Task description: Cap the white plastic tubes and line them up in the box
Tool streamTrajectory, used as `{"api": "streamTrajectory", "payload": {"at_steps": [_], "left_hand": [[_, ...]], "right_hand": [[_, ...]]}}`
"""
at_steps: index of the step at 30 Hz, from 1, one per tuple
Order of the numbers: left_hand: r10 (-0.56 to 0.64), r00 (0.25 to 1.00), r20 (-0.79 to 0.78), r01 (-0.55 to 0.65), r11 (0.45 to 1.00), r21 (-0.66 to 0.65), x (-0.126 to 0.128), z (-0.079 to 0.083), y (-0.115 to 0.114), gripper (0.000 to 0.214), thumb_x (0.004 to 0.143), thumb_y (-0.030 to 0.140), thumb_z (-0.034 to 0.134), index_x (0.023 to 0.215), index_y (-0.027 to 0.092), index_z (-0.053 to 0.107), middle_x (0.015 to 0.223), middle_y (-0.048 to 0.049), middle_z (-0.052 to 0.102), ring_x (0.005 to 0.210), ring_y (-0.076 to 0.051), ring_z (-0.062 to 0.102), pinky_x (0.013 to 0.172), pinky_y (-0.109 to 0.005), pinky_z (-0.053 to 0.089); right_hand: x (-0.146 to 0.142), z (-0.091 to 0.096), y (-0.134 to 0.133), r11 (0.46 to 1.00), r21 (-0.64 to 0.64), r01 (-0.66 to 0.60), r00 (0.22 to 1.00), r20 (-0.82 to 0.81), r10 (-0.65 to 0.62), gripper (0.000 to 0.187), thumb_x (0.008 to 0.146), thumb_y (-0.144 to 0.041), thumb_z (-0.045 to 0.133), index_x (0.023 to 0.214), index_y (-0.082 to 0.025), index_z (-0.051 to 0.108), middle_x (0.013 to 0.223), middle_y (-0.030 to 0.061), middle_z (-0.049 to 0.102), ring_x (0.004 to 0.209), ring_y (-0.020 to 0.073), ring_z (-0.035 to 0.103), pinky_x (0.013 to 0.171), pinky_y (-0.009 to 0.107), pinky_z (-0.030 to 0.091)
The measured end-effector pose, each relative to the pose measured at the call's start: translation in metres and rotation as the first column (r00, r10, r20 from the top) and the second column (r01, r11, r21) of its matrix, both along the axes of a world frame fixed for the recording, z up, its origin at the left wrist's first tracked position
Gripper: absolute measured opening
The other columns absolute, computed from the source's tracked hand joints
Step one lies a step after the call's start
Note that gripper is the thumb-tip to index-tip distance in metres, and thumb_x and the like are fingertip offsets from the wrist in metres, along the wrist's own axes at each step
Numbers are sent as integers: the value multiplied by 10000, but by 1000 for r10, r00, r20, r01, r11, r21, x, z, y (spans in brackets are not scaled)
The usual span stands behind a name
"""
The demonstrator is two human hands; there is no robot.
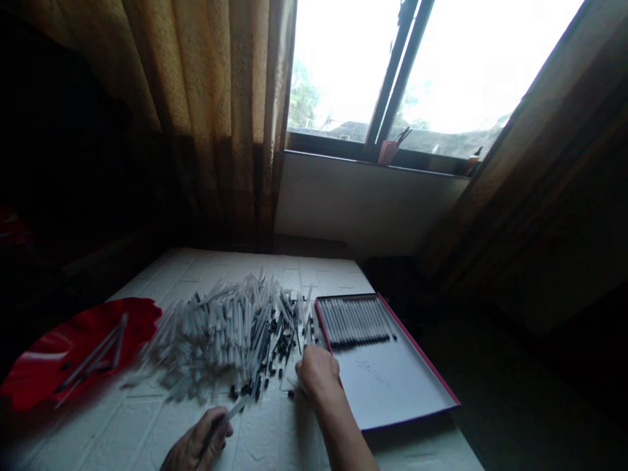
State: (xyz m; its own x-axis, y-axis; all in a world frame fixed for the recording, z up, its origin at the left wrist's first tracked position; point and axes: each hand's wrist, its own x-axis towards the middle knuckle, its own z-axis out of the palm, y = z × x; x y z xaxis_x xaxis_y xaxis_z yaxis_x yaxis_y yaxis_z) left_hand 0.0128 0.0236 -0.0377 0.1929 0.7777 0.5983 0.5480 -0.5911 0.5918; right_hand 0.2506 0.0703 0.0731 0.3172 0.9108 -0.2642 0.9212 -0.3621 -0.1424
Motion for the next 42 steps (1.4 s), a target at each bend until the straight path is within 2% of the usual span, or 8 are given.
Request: {"api": "streamTrajectory", "payload": {"at_steps": [3, 6, 10, 14, 17, 19, 25, 42], "left_hand": [[-27, 999, -30, 30, 994, 106, -3, 6, 4, 301, 996, 472, 336, 1086, 287, 556, 811, 6, 762, 680, -154, 755, 642, -171, 594], [-33, 994, -106, 52, 982, 182, -8, 11, 8, 289, 1002, 431, 357, 1099, 265, 573, 845, -10, 768, 732, -159, 758, 688, -185, 600], [53, 977, -208, -6, 975, 222, -16, 9, 9, 294, 1010, 393, 348, 1102, 242, 582, 882, -39, 763, 789, -186, 746, 728, -259, 607], [96, 964, -248, -34, 970, 243, -18, 4, 9, 284, 1011, 371, 351, 1098, 227, 580, 888, -53, 754, 802, -201, 734, 733, -300, 601], [101, 961, -257, -37, 969, 244, -17, 6, 8, 290, 1016, 365, 337, 1094, 221, 575, 884, -52, 751, 801, -195, 730, 729, -296, 599], [103, 961, -258, -37, 968, 250, -16, 8, 7, 297, 1017, 369, 328, 1082, 223, 579, 876, -47, 751, 792, -192, 731, 717, -290, 599], [116, 956, -268, -43, 964, 261, -15, 12, 5, 307, 1020, 374, 316, 1083, 221, 574, 877, -46, 754, 796, -191, 731, 718, -286, 598], [88, 970, -226, -20, 958, 286, -7, 28, 2, 277, 1017, 326, 333, 1024, 230, 592, 825, -35, 751, 755, -185, 729, 708, -291, 587]], "right_hand": [[1, 10, -20, 997, 80, -17, 999, -42, 20, 225, 837, -152, 483, 908, -134, 696, 967, 169, 736, 924, 300, 686, 690, 316, 449], [1, 10, -42, 986, 153, -63, 986, -141, 84, 212, 877, -164, 436, 856, -182, 646, 866, 74, 740, 820, 205, 686, 658, 248, 429], [2, -7, -67, 931, 357, -80, 855, -455, 248, 197, 855, -182, 430, 755, -208, 597, 672, -1, 673, 631, 149, 633, 576, 207, 411], [4, -17, -88, 837, 542, 79, 737, -597, 317, 172, 847, -277, 484, 797, -207, 633, 696, 6, 654, 658, 164, 617, 609, 213, 449], [5, -9, -97, 775, 593, 217, 713, -639, 290, 185, 842, -325, 516, 812, -212, 659, 703, 5, 661, 653, 165, 618, 612, 208, 464], [4, -2, -99, 759, 609, 228, 719, -631, 290, 181, 835, -327, 528, 799, -217, 668, 693, 1, 660, 639, 162, 617, 619, 207, 471], [0, 4, -98, 757, 641, 130, 736, -574, 359, 174, 835, -284, 502, 778, -222, 655, 686, -7, 669, 625, 148, 627, 622, 199, 467], [6, 19, -102, 806, 589, 58, 750, -558, 354, 181, 824, -294, 500, 751, -228, 652, 677, 1, 665, 633, 161, 628, 617, 221, 470]]}}
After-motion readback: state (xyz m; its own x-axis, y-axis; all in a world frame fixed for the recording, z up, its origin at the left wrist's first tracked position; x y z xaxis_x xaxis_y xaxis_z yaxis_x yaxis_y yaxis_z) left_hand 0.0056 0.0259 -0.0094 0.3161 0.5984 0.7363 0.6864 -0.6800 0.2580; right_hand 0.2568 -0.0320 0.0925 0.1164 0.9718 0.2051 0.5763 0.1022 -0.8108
